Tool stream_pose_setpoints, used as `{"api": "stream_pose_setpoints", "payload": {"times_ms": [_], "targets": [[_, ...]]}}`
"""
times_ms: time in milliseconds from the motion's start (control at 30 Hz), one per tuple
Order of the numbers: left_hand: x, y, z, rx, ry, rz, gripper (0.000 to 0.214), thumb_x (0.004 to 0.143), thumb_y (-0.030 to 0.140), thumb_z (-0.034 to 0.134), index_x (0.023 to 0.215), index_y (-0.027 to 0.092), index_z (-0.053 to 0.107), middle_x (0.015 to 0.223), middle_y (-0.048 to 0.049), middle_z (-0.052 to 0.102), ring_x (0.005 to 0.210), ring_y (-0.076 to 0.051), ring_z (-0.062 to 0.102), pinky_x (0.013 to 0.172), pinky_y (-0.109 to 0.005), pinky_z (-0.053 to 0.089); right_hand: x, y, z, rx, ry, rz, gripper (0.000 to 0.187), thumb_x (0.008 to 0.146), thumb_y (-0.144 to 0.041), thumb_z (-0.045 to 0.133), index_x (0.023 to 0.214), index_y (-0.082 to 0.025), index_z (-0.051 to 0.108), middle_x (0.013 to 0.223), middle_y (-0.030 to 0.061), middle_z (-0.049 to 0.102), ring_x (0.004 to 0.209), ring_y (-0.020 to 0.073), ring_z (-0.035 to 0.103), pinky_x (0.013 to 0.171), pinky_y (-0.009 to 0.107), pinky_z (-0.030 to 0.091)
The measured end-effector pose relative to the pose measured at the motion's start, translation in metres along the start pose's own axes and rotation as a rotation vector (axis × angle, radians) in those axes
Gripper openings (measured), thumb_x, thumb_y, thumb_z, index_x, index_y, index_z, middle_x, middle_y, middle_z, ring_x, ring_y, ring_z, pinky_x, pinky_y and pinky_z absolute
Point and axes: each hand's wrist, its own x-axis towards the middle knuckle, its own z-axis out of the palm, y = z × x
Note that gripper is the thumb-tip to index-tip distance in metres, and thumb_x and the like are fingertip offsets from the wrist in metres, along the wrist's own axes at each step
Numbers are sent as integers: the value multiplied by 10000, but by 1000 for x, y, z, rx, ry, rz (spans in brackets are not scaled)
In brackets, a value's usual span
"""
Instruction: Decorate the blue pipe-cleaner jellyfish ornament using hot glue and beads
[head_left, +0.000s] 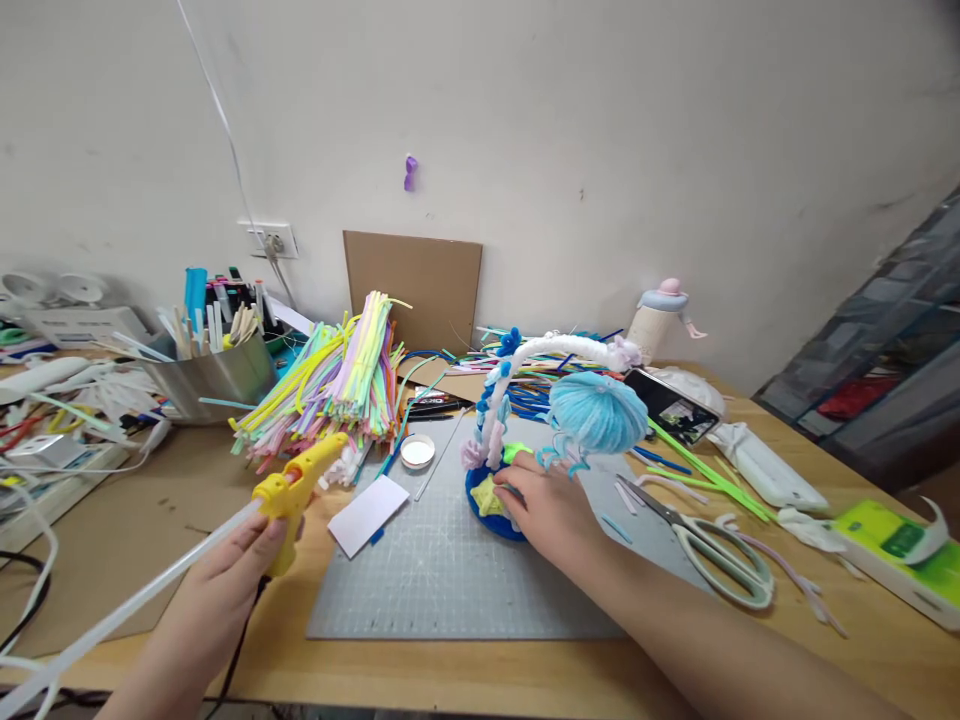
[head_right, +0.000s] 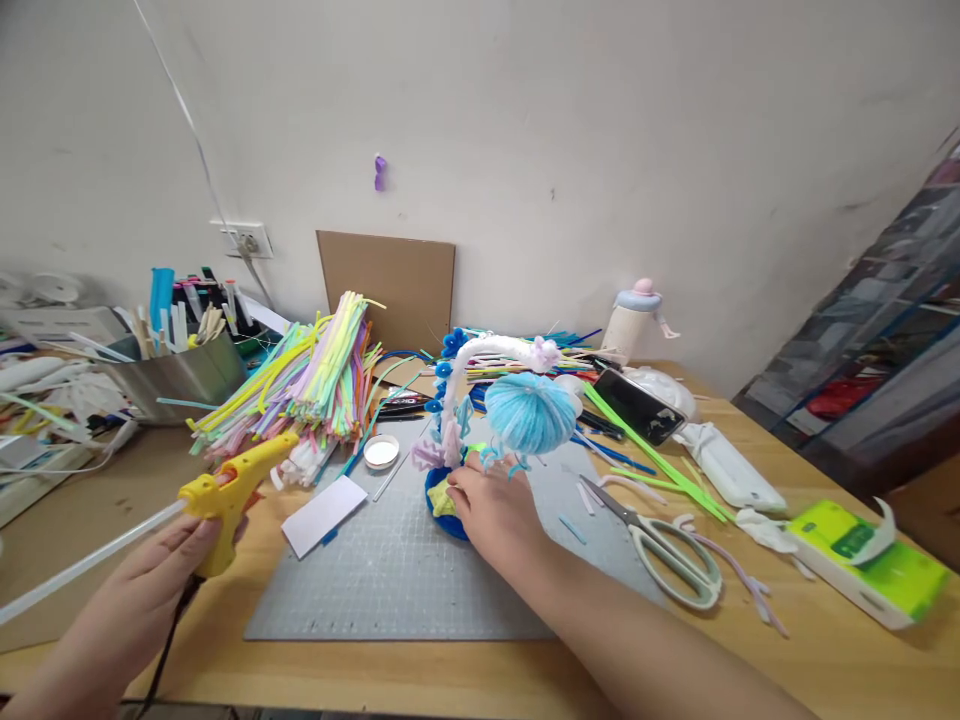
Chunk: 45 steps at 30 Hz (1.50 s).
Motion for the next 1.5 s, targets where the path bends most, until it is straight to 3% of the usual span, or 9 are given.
{"api": "stream_pose_setpoints", "payload": {"times_ms": [167,333,467,600,700,833,1067,1500], "targets": [[-20,-2,20,-342,-298,-225,446,659,582,655,811,163,669,803,-79,647,809,-233,563,745,-301,456,7,-1,5,-20,-35,17,158,867,-254,530,817,-263,680,942,-4,660,840,208,573,720,345,300],[-35,5,48,-414,-429,-273,527,657,612,641,904,147,675,654,-30,573,618,-151,480,609,-254,408,10,1,11,46,-8,-25,175,861,-213,519,779,-246,670,915,15,647,921,216,558,677,324,306],[-41,9,69,-397,-311,-260,479,628,557,695,890,157,675,647,-1,570,518,-95,405,525,-219,349,4,-1,8,182,71,-136,158,853,-186,526,769,-225,653,836,26,632,855,202,552,701,326,324],[-46,11,82,-522,-236,-312,420,695,571,617,794,166,668,718,-41,631,637,-153,536,635,-244,438,-6,-7,1,452,143,-137,109,839,-193,557,772,-222,639,752,6,602,751,171,549,726,327,345],[-48,12,88,-612,-287,-247,452,716,602,570,678,159,650,705,-59,628,691,-192,567,693,-275,465,-12,-10,-4,648,142,-56,108,825,-205,571,731,-212,624,679,-9,555,666,148,514,654,290,368],[-52,10,91,-567,-321,-254,493,679,651,583,616,167,653,630,-47,606,556,-158,504,558,-255,440,-17,-14,-7,807,93,13,113,813,-213,573,715,-208,628,659,-14,544,620,132,482,576,253,372],[-58,4,87,-397,-194,-268,558,599,715,602,555,164,673,620,-78,631,627,-203,550,672,-285,476,-23,-20,-6,880,56,13,92,793,-189,586,717,-201,636,679,-2,564,627,130,501,581,248,397],[-59,3,86,-358,-204,-275,550,607,728,581,545,186,650,675,-83,672,702,-241,597,695,-295,484,-24,-21,-6,863,42,-10,88,791,-179,589,720,-201,637,677,-4,559,641,132,517,588,249,406]]}}
